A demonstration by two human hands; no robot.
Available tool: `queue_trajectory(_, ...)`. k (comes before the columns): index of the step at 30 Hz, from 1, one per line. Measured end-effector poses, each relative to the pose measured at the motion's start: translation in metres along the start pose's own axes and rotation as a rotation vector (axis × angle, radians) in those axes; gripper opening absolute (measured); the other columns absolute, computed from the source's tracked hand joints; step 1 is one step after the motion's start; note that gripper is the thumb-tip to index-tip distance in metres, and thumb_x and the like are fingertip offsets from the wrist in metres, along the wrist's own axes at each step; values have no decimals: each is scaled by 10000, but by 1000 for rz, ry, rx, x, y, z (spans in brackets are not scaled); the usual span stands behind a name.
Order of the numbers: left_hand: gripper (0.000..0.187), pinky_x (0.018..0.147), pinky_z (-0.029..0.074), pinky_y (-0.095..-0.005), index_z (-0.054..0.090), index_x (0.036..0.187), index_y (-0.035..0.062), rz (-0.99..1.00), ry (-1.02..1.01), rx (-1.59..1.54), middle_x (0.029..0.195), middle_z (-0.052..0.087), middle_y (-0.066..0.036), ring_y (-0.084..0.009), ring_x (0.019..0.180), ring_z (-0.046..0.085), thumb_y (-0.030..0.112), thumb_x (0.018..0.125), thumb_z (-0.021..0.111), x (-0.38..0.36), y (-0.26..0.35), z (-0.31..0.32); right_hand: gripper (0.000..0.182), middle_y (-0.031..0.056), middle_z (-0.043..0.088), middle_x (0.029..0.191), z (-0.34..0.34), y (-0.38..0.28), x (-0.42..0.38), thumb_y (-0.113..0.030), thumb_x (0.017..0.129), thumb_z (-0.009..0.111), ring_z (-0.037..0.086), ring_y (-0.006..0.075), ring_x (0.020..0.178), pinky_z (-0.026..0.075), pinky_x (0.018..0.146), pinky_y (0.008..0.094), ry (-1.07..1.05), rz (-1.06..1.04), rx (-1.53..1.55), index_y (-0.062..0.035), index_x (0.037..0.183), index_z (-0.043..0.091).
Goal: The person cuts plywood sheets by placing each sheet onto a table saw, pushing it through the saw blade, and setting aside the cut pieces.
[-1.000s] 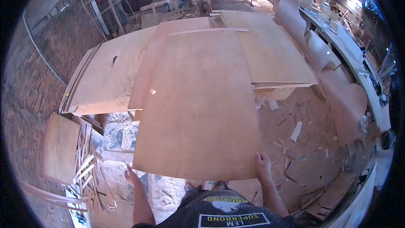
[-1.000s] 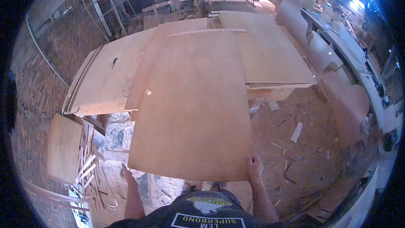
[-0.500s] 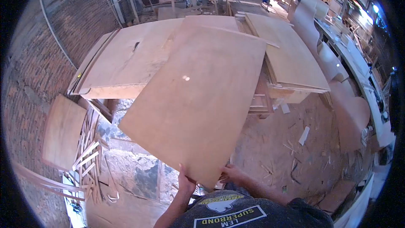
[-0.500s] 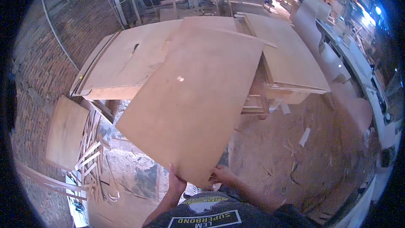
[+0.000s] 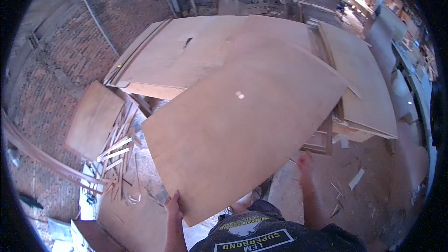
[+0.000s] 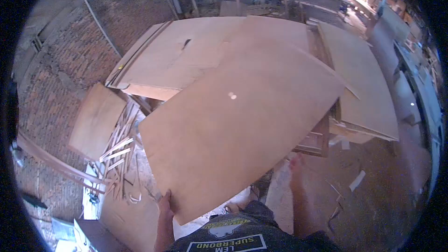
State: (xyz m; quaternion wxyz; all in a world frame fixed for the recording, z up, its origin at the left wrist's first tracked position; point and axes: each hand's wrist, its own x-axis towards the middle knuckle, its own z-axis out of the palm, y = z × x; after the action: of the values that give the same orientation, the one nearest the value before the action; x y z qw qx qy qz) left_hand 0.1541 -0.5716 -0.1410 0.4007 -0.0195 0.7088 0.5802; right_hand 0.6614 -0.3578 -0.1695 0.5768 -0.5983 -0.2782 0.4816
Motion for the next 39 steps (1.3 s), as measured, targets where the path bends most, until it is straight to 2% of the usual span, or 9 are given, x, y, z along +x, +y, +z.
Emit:
queue_trajectory(3, 273, 778, 518, -381, 636, 1023, -13, 3, 150, 120, 935, 676, -81, -205, 822, 644, 215, 893, 710, 3, 11, -10, 461, 56, 622, 1133, 4, -24, 56, -309, 945, 589, 603, 209, 1029, 510, 900, 420, -45, 259, 262, -70, 1332, 517)
queue_trajectory(6, 263, 651, 467, -356, 633, 829, 29, -17, 235, 164, 772, 614, -36, -157, 682, 562, 267, 847, 743, 5, 16, -23, 508, 86, 612, 1270, 31, -43, 64, -331, 932, 585, 582, 279, 1163, 461, 1007, 472, -255, 399, 608, -63, 1357, 506)
queue_trajectory(10, 368, 528, 375, -348, 566, 632, 82, 27, 412, 233, 629, 515, -5, -125, 562, 444, 340, 802, 767, -27, 46, 1, 491, 122, 609, 1288, 49, -62, 71, -263, 897, 599, 575, 306, 1201, 464, 1025, 498, -440, 465, 769, -52, 1334, 524)
queue_trajectory(12, 408, 518, 386, -362, 567, 622, 62, 73, 454, 310, 623, 524, -15, -133, 555, 451, 365, 796, 777, -16, 40, -9, 428, 114, 645, 1197, 30, -25, 108, -224, 881, 579, 615, 300, 1125, 495, 980, 525, -429, 474, 704, -59, 1275, 563)
queue_trajectory(18, 475, 566, 448, -389, 653, 724, -38, 98, 515, 350, 654, 580, -52, -159, 591, 500, 412, 783, 794, 13, 48, -26, 538, 129, 636, 1181, -4, 49, 143, -173, 800, 620, 603, 326, 1134, 499, 1006, 510, -529, 437, 675, -39, 1313, 532)
queue_trajectory(22, 477, 573, 452, -387, 681, 778, -53, 105, 486, 364, 663, 582, -50, -161, 600, 507, 409, 784, 799, 53, 54, -82, 618, 126, 615, 1215, 80, -14, 65, -105, 734, 615, 596, 314, 1145, 490, 1021, 485, -573, 368, 584, -27, 1337, 503)
queue_trajectory(27, 469, 539, 411, -374, 622, 699, -14, 180, 487, 169, 637, 521, -17, -141, 581, 463, 409, 787, 804, 104, 57, -157, 662, 138, 598, 1261, 174, -11, 12, -82, 719, 619, 581, 316, 1178, 476, 1031, 474, -761, 328, 585, -4, 1360, 473)
queue_trajectory(34, 483, 498, 342, -341, 522, 634, 65, 164, 634, 99, 609, 429, 19, -141, 533, 376, 418, 780, 818, 141, 120, -274, 723, 144, 589, 1294, 352, 15, -68, -60, 688, 626, 565, 343, 1207, 442, 1066, 498, -852, 394, 554, 3, 1386, 447)
queue_trajectory(39, 475, 576, 376, -359, 548, 682, 45, 146, 735, 16, 664, 463, -7, -148, 614, 410, 420, 768, 826, 155, 142, -349, 674, 142, 599, 1288, 464, 54, -93, -67, 720, 616, 575, 342, 1197, 451, 1046, 516, -968, 422, 515, -4, 1373, 461)
